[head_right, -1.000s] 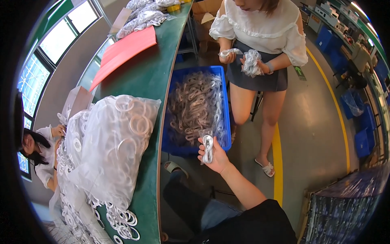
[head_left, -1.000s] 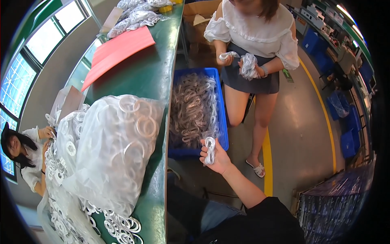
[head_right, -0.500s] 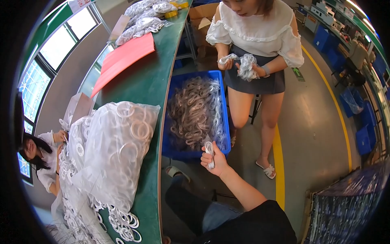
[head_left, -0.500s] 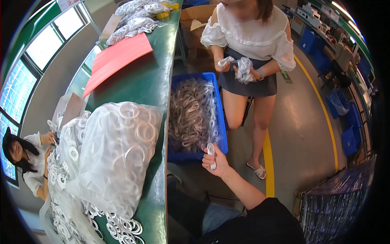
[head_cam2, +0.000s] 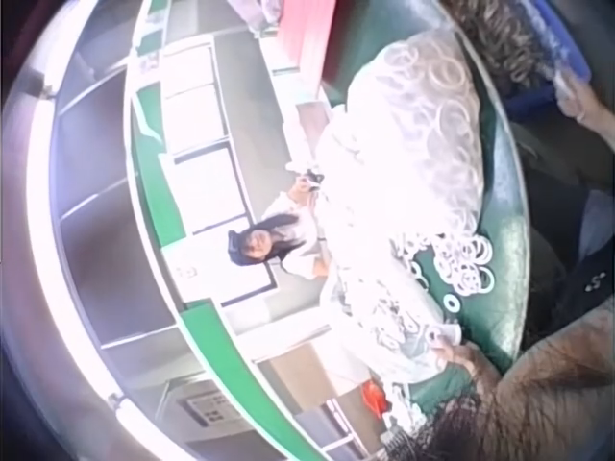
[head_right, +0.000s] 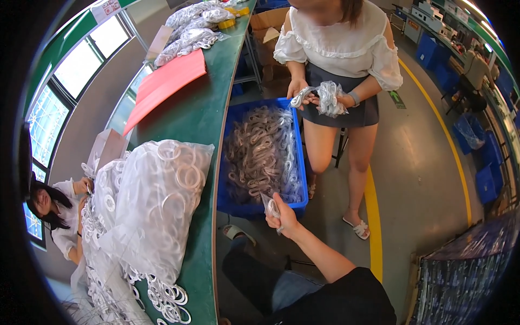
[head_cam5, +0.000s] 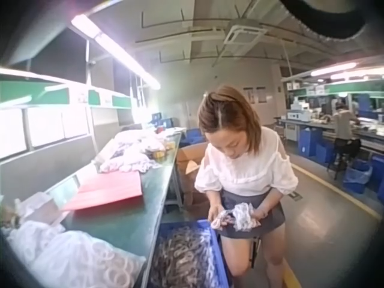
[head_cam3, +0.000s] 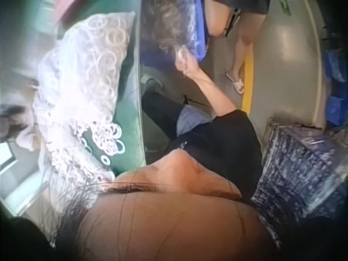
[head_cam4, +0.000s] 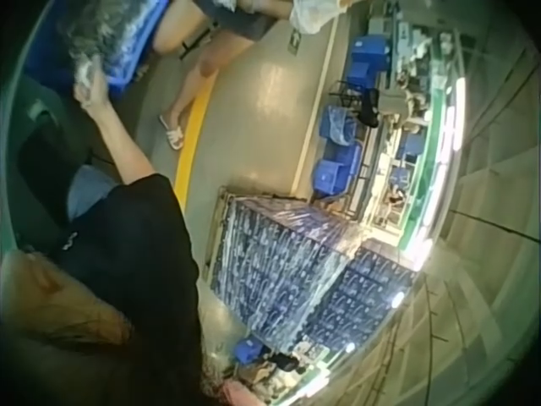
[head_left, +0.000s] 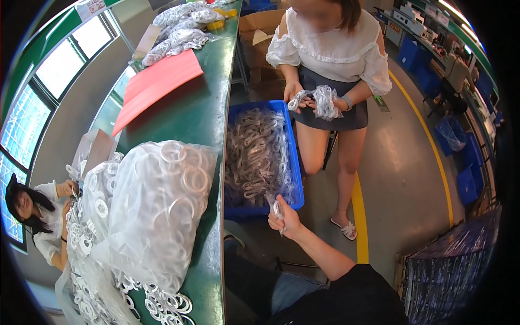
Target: Sorting and inspecting white plastic light fixture components at an assembly line.
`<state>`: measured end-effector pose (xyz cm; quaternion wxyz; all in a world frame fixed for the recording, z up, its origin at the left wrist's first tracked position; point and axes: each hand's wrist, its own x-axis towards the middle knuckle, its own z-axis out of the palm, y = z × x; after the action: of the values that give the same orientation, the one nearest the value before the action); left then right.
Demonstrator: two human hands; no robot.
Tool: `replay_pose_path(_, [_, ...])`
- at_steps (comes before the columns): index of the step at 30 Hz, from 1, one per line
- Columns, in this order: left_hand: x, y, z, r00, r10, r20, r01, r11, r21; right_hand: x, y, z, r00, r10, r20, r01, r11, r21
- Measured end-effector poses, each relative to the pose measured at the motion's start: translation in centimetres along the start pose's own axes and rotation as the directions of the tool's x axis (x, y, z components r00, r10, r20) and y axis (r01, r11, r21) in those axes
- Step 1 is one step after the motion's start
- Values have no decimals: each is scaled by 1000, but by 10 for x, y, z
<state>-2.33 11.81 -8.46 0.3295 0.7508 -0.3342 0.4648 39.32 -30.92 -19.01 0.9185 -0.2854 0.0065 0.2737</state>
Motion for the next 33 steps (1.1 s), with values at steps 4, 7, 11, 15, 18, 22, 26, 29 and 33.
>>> replay_pose_path(4, [10, 9, 6, 998, 49, 28, -53, 988, 147, -2, 3, 8, 998, 45, 36, -43, 996, -73])
replay_pose_path(7, [22, -1, 5, 957, 254, 137, -286, 901, 327, -1, 6, 10, 997, 65, 32, -63, 997, -40])
replay_pose_path(11, [50, 4, 31, 992, 109, 62, -125, 830, 543, -1, 10, 6, 997, 66, 45, -66, 998, -17])
replay_pose_path(15, [89, 54, 92, 391, -625, -676, 912, 163, 376, 2, 16, 0, 998, 57, 11, -57, 998, 23])
replay_pose_path(18, [80, 56, 90, 448, -595, -667, 882, 172, 439, 6, 15, 10, 973, -31, -229, 27, 999, -23])
replay_pose_path(22, [103, 55, 98, 249, -651, -717, 968, 188, 165, 6, 11, 5, 998, -63, -32, 70, 945, 319])
replay_pose_path(26, [101, 53, 102, 131, -612, -780, 991, 68, 113, 6, 8, 2, 996, -75, 38, 54, 913, 403])
replay_pose_path(29, [89, 52, 96, 132, -566, -813, 973, 233, -4, 6, 8, 3, 994, -80, 72, 40, 896, 442])
replay_pose_path(33, [88, 51, 92, 125, -568, -813, 984, 176, 28, 6, 9, 2, 990, -85, 109, 23, 876, 482])
